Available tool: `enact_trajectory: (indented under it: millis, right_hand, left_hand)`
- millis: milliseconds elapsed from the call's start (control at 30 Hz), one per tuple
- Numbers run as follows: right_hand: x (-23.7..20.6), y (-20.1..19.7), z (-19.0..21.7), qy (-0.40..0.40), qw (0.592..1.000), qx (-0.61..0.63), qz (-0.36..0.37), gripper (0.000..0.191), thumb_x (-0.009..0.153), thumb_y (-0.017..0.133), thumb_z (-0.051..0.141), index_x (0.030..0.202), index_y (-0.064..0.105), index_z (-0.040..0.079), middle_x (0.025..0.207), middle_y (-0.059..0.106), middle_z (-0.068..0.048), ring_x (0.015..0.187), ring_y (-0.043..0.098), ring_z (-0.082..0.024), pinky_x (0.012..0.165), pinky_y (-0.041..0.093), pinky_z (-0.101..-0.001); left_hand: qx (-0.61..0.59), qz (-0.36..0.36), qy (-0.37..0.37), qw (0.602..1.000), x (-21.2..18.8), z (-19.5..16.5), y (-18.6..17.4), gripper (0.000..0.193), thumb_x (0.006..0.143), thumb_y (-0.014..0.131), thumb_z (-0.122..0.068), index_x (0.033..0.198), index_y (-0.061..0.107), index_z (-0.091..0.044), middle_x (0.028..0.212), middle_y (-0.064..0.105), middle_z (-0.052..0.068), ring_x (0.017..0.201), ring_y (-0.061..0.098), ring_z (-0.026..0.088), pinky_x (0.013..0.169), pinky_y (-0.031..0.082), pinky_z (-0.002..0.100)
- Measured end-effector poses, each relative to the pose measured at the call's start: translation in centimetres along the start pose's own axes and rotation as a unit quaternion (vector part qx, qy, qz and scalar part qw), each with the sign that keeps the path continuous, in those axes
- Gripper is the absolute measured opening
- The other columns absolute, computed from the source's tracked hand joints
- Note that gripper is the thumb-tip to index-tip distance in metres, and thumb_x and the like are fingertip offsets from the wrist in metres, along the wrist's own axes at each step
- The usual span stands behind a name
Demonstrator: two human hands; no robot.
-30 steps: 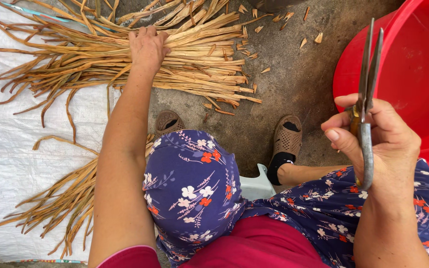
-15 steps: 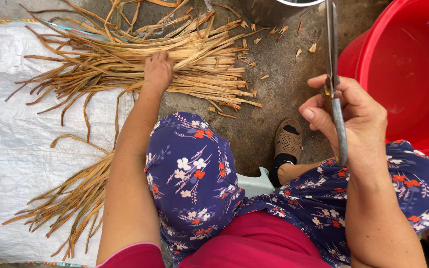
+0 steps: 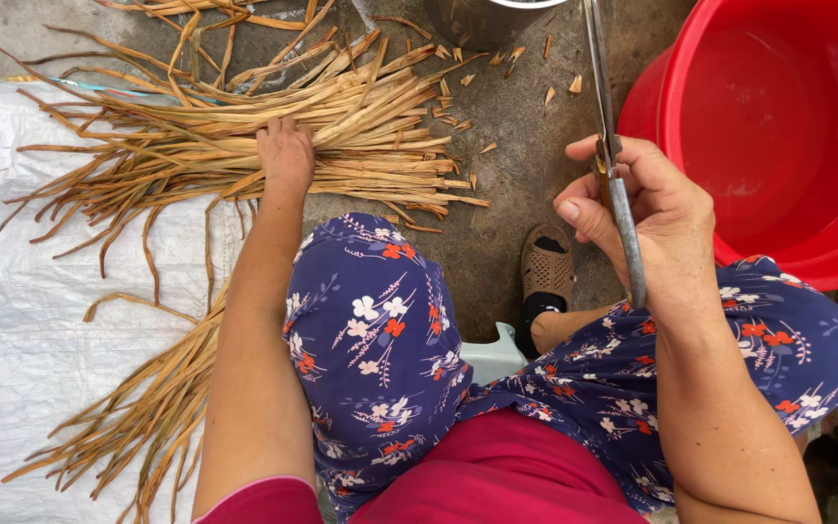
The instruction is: The person sits on a small stool and uses shears to trim the ends of dried plant stems. They hold a bundle of stems in one hand and cut the tips with the shears in the other, then place the trimmed stems onto a pile on a white sack.
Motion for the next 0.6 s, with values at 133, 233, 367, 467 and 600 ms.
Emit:
enact_trajectory:
  millis: [133, 233, 367, 467, 600]
  right_hand:
    - [0.4, -0.1, 0.5, -0.017, 1.000, -0.010, 0.000, 0.040, 0.094, 0.078, 0.001, 0.132, 0.064, 0.003, 0.095, 0.070, -0.004, 0.082, 0.062, -0.006, 0.069, 0.053, -0.0195]
    - [0.9, 0.2, 0.4, -0.022, 1.000, 0.003, 0.008, 0.041, 0.095, 0.078, 0.004, 0.133, 0.063, 0.003, 0.097, 0.070, -0.005, 0.083, 0.063, -0.006, 0.070, 0.053, -0.0200]
    - [1.8, 1.3, -1.1, -0.002, 0.992, 0.121, 0.022, 0.045, 0.098, 0.076, 0.020, 0.135, 0.057, 0.005, 0.106, 0.072, -0.010, 0.081, 0.062, -0.009, 0.069, 0.052, -0.0230]
    - [2.7, 4.3, -3.3, 0.060, 0.957, 0.275, 0.063, 0.053, 0.094, 0.076, 0.035, 0.133, 0.053, 0.007, 0.111, 0.072, -0.015, 0.079, 0.063, -0.013, 0.075, 0.056, -0.0299]
    - [4.3, 9.3, -4.8, 0.112, 0.887, 0.428, 0.132, 0.063, 0.087, 0.075, 0.049, 0.132, 0.052, 0.012, 0.118, 0.072, -0.018, 0.083, 0.065, -0.015, 0.080, 0.058, -0.0350]
  left_hand:
    - [-0.122, -0.043, -0.003, 0.992, -0.2, 1.5, -2.0, 0.015, 0.091, 0.067, -0.013, 0.104, 0.072, -0.008, 0.108, 0.069, 0.018, 0.105, 0.065, 0.037, 0.090, 0.051, 0.049]
    - [-0.224, -0.041, -0.035, 0.973, -0.4, 3.8, -3.9, 0.017, 0.095, 0.070, -0.022, 0.108, 0.071, -0.011, 0.099, 0.070, 0.021, 0.093, 0.066, 0.042, 0.081, 0.051, 0.053]
    - [-0.336, -0.110, -0.016, 0.935, -1.0, 5.3, -9.9, 0.015, 0.100, 0.067, -0.021, 0.108, 0.065, -0.008, 0.090, 0.072, 0.017, 0.083, 0.069, 0.036, 0.075, 0.053, 0.048]
    - [-0.413, -0.102, -0.004, 0.905, -1.8, 4.6, -14.8, 0.017, 0.105, 0.063, -0.021, 0.112, 0.058, -0.007, 0.088, 0.073, 0.012, 0.076, 0.071, 0.023, 0.071, 0.056, 0.040]
    - [-0.491, -0.056, 0.050, 0.868, -5.2, -1.1, -21.1, 0.020, 0.111, 0.058, -0.024, 0.118, 0.052, -0.007, 0.089, 0.069, 0.009, 0.070, 0.067, 0.013, 0.062, 0.061, 0.033]
Point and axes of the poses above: each hand's wrist, its own x-axis towards the middle knuckle, its own y-axis out of the palm, z = x × y, the point moved 10 cm from there along x, towards the middle knuckle
